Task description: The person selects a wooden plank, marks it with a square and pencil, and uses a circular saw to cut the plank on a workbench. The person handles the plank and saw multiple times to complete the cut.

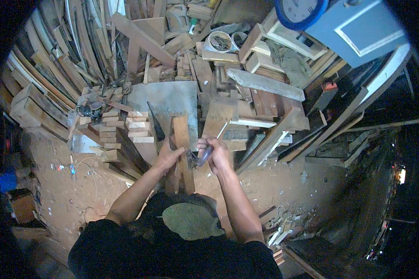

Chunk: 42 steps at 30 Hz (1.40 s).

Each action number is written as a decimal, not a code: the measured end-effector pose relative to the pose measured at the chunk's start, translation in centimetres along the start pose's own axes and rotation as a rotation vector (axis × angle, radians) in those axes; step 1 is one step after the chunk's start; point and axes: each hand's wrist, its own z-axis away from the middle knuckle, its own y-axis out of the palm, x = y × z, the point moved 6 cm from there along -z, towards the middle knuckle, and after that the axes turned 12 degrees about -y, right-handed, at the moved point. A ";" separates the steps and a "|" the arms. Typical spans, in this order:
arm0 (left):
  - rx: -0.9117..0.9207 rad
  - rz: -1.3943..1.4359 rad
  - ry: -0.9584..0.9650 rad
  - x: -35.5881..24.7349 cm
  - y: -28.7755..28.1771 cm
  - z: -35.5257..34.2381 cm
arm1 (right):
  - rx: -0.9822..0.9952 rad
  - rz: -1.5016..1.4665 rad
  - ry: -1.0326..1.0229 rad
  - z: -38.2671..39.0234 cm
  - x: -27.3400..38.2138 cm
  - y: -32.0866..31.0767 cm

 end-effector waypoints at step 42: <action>0.154 0.353 -0.348 0.8 3.2 -5.0 | 0.060 1.261 -0.355 3.5 0.2 -2.6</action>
